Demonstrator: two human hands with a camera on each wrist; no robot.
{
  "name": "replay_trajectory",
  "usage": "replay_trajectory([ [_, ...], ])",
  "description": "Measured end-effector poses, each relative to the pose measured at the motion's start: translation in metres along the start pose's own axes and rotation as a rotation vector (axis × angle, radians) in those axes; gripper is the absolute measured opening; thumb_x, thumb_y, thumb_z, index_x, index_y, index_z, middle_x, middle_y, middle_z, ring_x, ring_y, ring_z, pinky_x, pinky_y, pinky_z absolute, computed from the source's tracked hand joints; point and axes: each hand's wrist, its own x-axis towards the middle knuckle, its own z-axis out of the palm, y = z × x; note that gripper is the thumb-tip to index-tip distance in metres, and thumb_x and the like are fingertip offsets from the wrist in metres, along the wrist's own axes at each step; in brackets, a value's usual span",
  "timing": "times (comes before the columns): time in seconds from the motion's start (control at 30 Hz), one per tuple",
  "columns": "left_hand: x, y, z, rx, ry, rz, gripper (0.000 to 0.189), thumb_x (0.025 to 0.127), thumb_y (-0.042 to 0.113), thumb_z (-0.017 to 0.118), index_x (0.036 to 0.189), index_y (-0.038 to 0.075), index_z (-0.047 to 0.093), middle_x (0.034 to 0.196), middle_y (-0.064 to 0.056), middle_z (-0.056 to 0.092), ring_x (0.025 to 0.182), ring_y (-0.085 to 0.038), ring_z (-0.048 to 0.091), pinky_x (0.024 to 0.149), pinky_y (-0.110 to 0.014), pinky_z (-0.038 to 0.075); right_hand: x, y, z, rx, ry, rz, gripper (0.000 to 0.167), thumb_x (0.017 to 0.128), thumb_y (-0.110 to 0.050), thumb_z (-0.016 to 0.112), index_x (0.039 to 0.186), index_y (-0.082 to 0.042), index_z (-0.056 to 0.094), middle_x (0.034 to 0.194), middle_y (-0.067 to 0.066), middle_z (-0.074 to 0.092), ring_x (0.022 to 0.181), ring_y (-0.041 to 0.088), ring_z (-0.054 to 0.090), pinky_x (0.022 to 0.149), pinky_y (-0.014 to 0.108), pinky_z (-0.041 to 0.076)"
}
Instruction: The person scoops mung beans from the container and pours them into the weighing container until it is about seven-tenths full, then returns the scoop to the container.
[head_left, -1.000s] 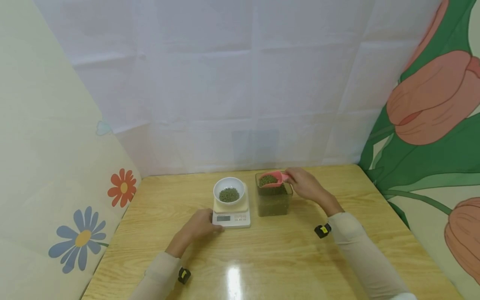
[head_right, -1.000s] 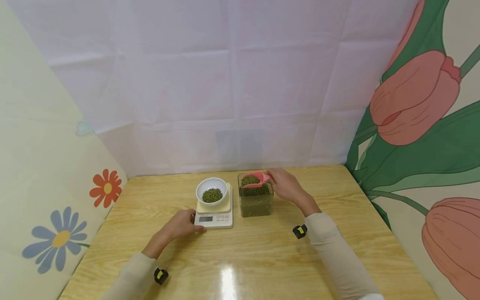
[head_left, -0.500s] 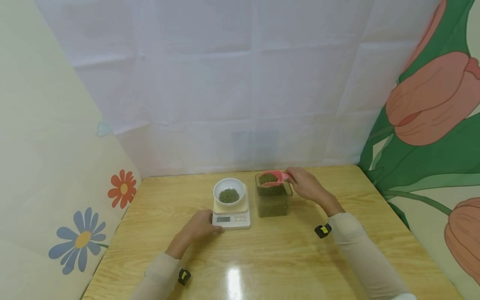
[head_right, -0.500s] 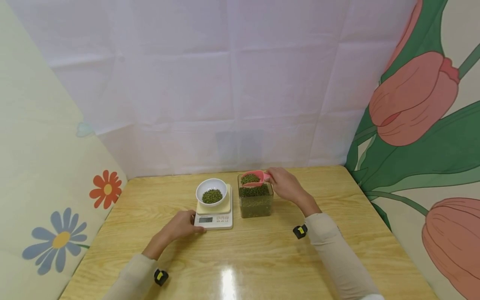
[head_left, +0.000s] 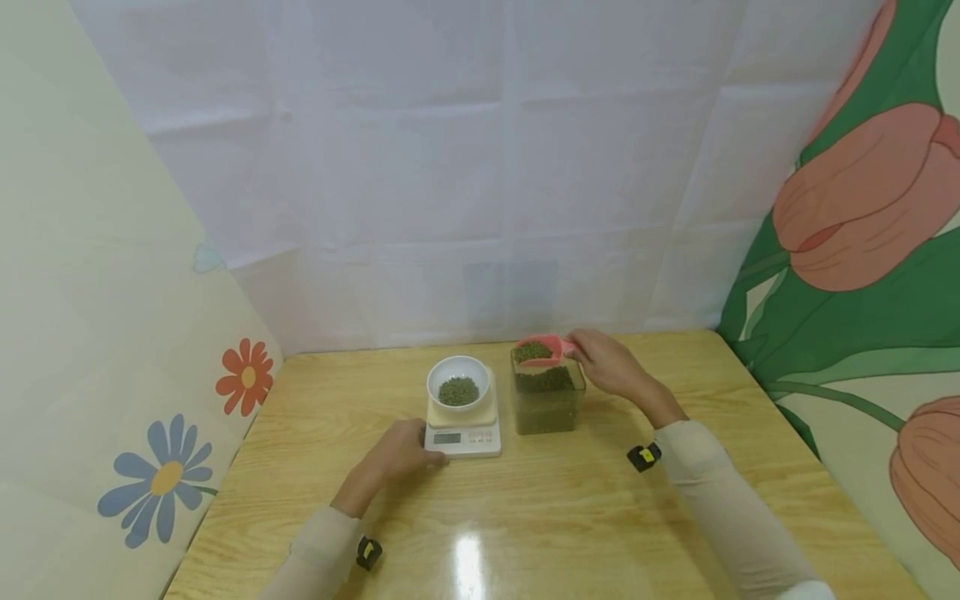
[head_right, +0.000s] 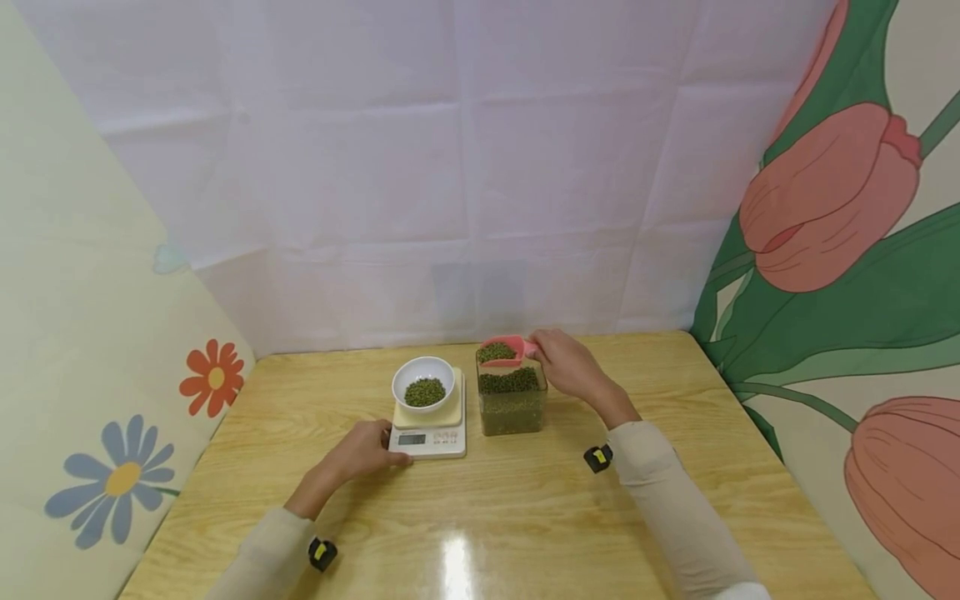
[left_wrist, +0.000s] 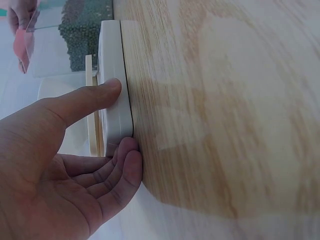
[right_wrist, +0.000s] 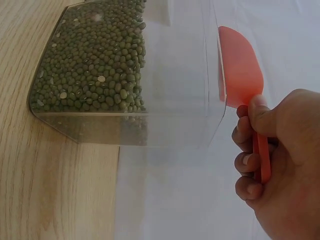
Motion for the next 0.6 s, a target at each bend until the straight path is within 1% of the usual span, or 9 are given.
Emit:
replay_trajectory([
  [0.2, 0.000, -0.001, 0.000, 0.004, -0.001, 0.000, 0.039, 0.080, 0.024, 0.092, 0.108, 0.005, 0.073, 0.085, -0.001, 0.072, 0.072, -0.016, 0.062, 0.068, -0.031, 0.056, 0.003, -0.004, 0.002, 0.010, -0.001, -0.006, 0.021, 0.111, -0.016, 0.055, 0.119, 0.000, 0.067, 0.111, 0.016, 0.072, 0.106, 0.036, 0.067, 0.096, 0.056, 0.055],
  [0.3, 0.000, -0.001, 0.000, 0.009, -0.003, 0.000, 0.037, 0.080, 0.024, 0.092, 0.106, 0.005, 0.073, 0.084, -0.001, 0.072, 0.072, -0.016, 0.062, 0.067, -0.031, 0.055, 0.004, -0.007, 0.002, 0.016, 0.003, -0.016, 0.021, 0.110, -0.016, 0.055, 0.118, 0.000, 0.067, 0.111, 0.017, 0.073, 0.106, 0.037, 0.068, 0.097, 0.057, 0.055],
  [0.6, 0.000, 0.000, -0.001, 0.018, -0.006, -0.014, 0.038, 0.080, 0.024, 0.092, 0.107, 0.004, 0.072, 0.085, -0.002, 0.072, 0.073, -0.016, 0.062, 0.068, -0.031, 0.055, 0.009, -0.015, 0.002, 0.019, -0.002, -0.013, 0.021, 0.110, -0.018, 0.057, 0.115, -0.001, 0.068, 0.105, 0.014, 0.072, 0.099, 0.033, 0.067, 0.091, 0.054, 0.056],
])
